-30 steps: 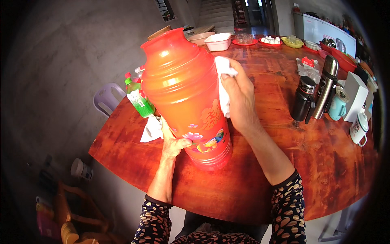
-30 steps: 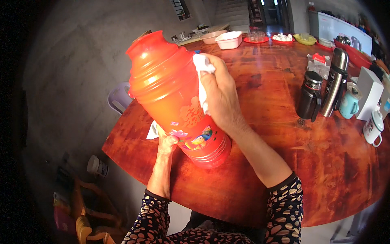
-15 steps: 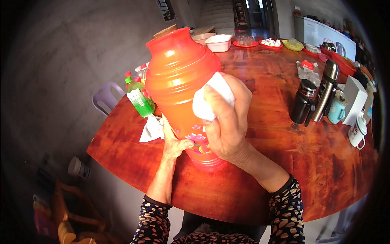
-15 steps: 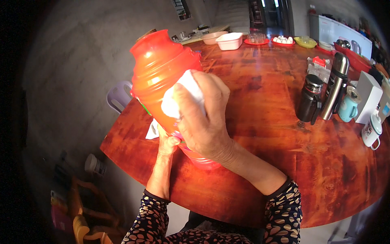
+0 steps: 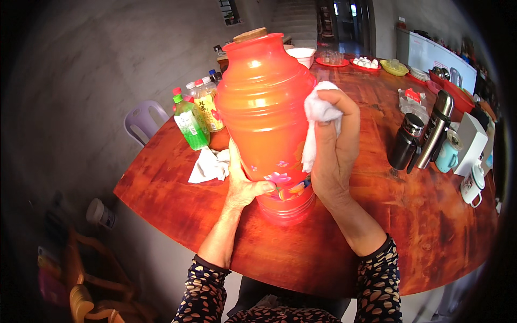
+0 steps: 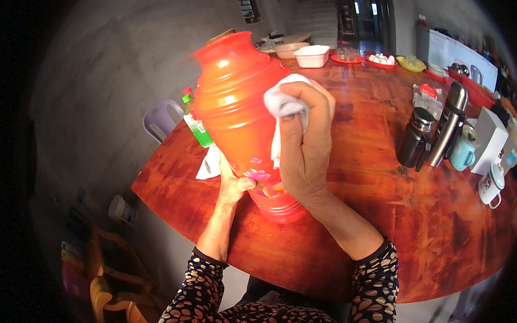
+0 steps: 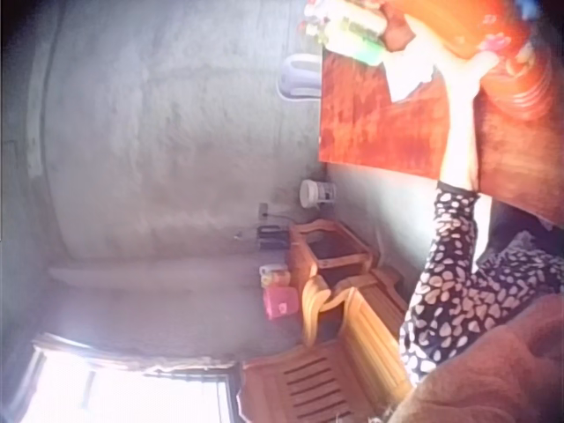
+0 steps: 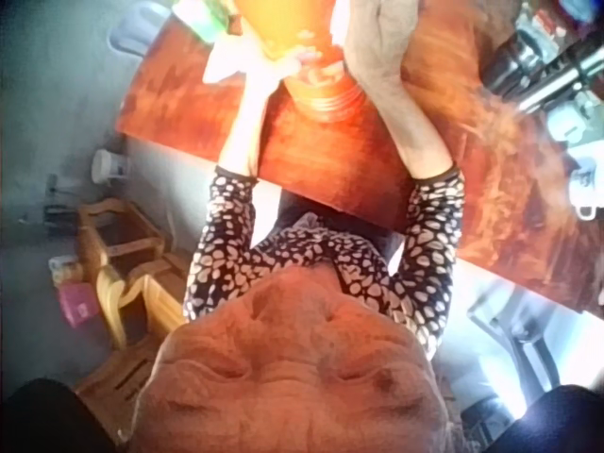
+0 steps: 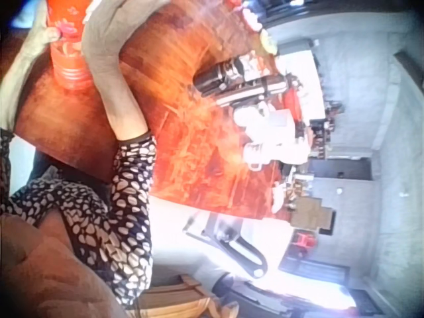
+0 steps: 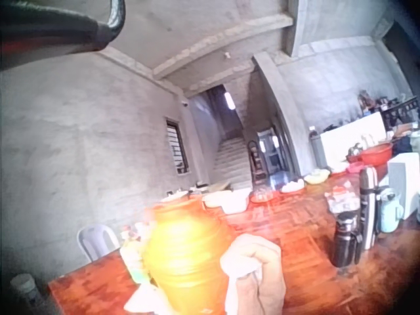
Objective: The person wipes the exterior of a red thermos with a white cloth, rotating it to clean the sides and handle. The person then wipes the wooden table surface with the same cloth.
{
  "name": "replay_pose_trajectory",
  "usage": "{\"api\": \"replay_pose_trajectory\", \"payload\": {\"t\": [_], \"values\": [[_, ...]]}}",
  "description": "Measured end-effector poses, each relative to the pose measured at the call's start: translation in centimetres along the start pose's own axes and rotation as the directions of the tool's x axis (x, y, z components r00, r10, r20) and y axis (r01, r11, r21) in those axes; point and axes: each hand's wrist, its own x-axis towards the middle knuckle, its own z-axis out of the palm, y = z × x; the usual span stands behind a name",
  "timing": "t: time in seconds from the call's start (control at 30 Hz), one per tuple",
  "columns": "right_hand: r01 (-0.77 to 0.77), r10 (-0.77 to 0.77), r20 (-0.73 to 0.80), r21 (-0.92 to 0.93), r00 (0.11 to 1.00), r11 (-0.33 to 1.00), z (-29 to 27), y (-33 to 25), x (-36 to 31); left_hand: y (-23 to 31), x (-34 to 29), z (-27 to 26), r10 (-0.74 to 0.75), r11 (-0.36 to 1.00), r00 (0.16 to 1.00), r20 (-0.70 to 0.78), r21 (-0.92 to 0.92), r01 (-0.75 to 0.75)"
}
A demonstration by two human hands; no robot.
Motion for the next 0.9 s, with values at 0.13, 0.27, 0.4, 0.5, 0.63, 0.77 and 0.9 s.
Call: {"api": "replay_pose_trajectory", "payload": {"t": [0.13,0.27,0.4,0.5,0.63,0.77,0.9], "values": [[0.294,-0.313,0.047,-0.497,0.949,0.816,0.9,-0.5,-0.4,0.2,0.1,0.4,0.009,0.999,1.0,0.003,-0.037,-0.009],[0.472,-0.466,0.178,-0.599,0.866,0.647,1.2,-0.5,-1.0,-0.4,0.0,0.3,0.009,0.999,1.0,0.001,-0.043,-0.008],[0.646,-0.539,0.361,-0.503,0.761,0.575,1.0,-0.5,-2.2,-0.8,0.2,-0.1,-0.006,0.997,0.999,-0.039,0.078,0.009],[0.651,-0.556,0.342,-0.464,0.757,0.601,0.4,0.1,-2.5,-0.3,-0.1,-0.4,-0.009,0.997,0.999,-0.031,0.082,0.011],[0.42,-0.338,0.26,-0.396,0.904,0.817,-1.2,1.4,-2.8,0.3,-0.1,0.5,0.025,1.0,0.999,-0.034,0.003,-0.025],[0.065,-0.057,0.055,-0.152,0.997,0.986,-1.6,2.4,-3.7,-0.6,-0.3,-0.1,-0.018,1.0,0.999,-0.026,0.01,0.018],[-0.46,0.474,0.097,-0.134,0.875,0.878,-3.7,4.3,-4.6,-0.5,-0.2,0.0,0.02,1.0,1.0,-0.024,0.018,-0.019]]}}
